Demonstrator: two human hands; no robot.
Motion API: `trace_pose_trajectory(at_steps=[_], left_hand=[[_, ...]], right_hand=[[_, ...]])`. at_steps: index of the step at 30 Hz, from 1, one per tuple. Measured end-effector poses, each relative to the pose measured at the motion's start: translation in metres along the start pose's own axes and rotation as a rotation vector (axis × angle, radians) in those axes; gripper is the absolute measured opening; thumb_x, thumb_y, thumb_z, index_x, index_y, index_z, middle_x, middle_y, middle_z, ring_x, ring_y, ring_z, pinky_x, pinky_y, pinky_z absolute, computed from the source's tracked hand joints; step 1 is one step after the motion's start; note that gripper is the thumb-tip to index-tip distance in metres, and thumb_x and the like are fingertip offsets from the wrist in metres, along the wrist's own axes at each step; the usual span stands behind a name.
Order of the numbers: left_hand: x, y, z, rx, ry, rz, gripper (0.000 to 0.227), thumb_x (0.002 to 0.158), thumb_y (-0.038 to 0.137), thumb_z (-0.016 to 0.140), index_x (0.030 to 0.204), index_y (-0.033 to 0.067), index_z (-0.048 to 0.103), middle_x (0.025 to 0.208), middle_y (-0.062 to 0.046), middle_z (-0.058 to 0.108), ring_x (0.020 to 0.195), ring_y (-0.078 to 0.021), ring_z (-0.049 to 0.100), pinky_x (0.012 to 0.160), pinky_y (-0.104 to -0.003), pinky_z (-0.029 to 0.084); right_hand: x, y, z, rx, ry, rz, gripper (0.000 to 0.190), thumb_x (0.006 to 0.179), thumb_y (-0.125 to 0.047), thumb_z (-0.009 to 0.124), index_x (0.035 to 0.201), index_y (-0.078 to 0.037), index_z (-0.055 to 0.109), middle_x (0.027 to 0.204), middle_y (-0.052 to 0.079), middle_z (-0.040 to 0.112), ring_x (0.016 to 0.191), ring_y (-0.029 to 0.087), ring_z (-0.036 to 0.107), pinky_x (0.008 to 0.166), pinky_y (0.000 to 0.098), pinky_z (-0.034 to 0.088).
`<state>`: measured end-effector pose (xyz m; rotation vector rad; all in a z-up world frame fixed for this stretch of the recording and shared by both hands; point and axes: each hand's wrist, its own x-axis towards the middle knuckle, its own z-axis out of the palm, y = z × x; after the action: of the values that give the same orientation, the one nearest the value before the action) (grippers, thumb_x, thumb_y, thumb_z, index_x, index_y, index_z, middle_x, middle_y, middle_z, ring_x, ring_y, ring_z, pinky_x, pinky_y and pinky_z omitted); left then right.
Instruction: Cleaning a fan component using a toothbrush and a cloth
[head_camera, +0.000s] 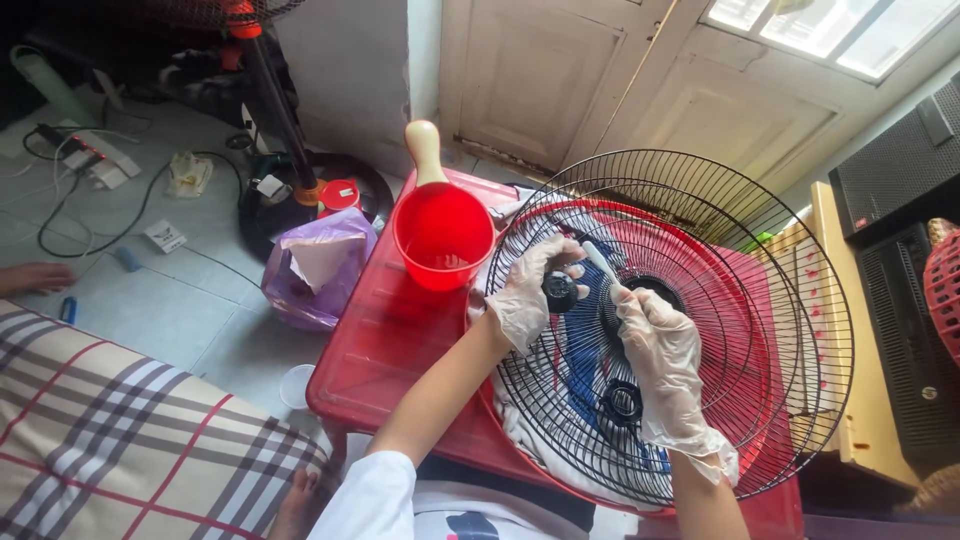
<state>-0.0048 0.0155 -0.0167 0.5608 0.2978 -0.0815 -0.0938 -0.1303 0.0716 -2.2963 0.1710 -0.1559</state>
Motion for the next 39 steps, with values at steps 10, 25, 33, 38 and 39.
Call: trace_pose_trajectory(at_steps=[10, 25, 33, 38, 39], left_hand=[[-0.017, 0.006, 0.020, 0.011, 0.084, 0.029, 0.018, 0.066, 0.017, 0.072, 0.079, 0.0039, 0.069, 0.078, -0.017, 0.069, 0.064, -0.0255, 0.067, 0.057, -0.046, 0.063], [0.028, -0.029, -0.019, 0.018, -0.233, 0.040, 0.012, 0.090, 0.011, 0.054, 0.081, 0.0055, 0.060, 0.084, -0.008, 0.063, 0.077, -0.0200, 0.068, 0.077, -0.028, 0.055], [0.016, -0.030, -0.009, 0.130, -0.204, -0.061, 0.016, 0.094, 0.016, 0.050, 0.094, 0.0030, 0.059, 0.080, -0.006, 0.064, 0.073, -0.0156, 0.068, 0.066, -0.024, 0.055], [0.023, -0.041, -0.009, -0.095, -0.270, -0.171, 0.009, 0.095, 0.012, 0.048, 0.088, 0.0082, 0.052, 0.076, -0.005, 0.059, 0.063, -0.0113, 0.060, 0.055, -0.017, 0.051], [0.018, -0.039, -0.006, -0.161, -0.346, -0.195, 0.009, 0.095, 0.010, 0.048, 0.085, 0.0105, 0.049, 0.074, -0.003, 0.056, 0.062, -0.0103, 0.057, 0.052, -0.014, 0.049]], right_hand=[[-0.004, -0.007, -0.009, -0.123, -0.052, 0.081, 0.034, 0.094, -0.049, 0.065, 0.084, -0.018, 0.074, 0.078, 0.010, 0.071, 0.090, 0.035, 0.066, 0.082, 0.0417, 0.049], [-0.024, -0.017, -0.024, 0.241, -0.062, -0.103, 0.021, 0.104, -0.019, 0.062, 0.096, -0.001, 0.068, 0.077, 0.003, 0.055, 0.069, 0.013, 0.044, 0.060, 0.0265, 0.033], [0.011, 0.013, -0.018, -0.138, 0.032, -0.079, 0.030, 0.107, -0.034, 0.059, 0.104, -0.007, 0.074, 0.080, 0.007, 0.071, 0.069, 0.020, 0.062, 0.061, 0.0340, 0.044], [0.023, 0.021, -0.020, 0.131, 0.021, -0.045, 0.013, 0.107, -0.019, 0.063, 0.107, -0.007, 0.069, 0.088, 0.005, 0.069, 0.071, 0.013, 0.061, 0.058, 0.0259, 0.047], [0.022, 0.018, -0.022, 0.322, 0.016, -0.017, 0.007, 0.108, -0.013, 0.060, 0.107, -0.011, 0.067, 0.093, 0.000, 0.068, 0.075, 0.006, 0.059, 0.060, 0.0187, 0.047]])
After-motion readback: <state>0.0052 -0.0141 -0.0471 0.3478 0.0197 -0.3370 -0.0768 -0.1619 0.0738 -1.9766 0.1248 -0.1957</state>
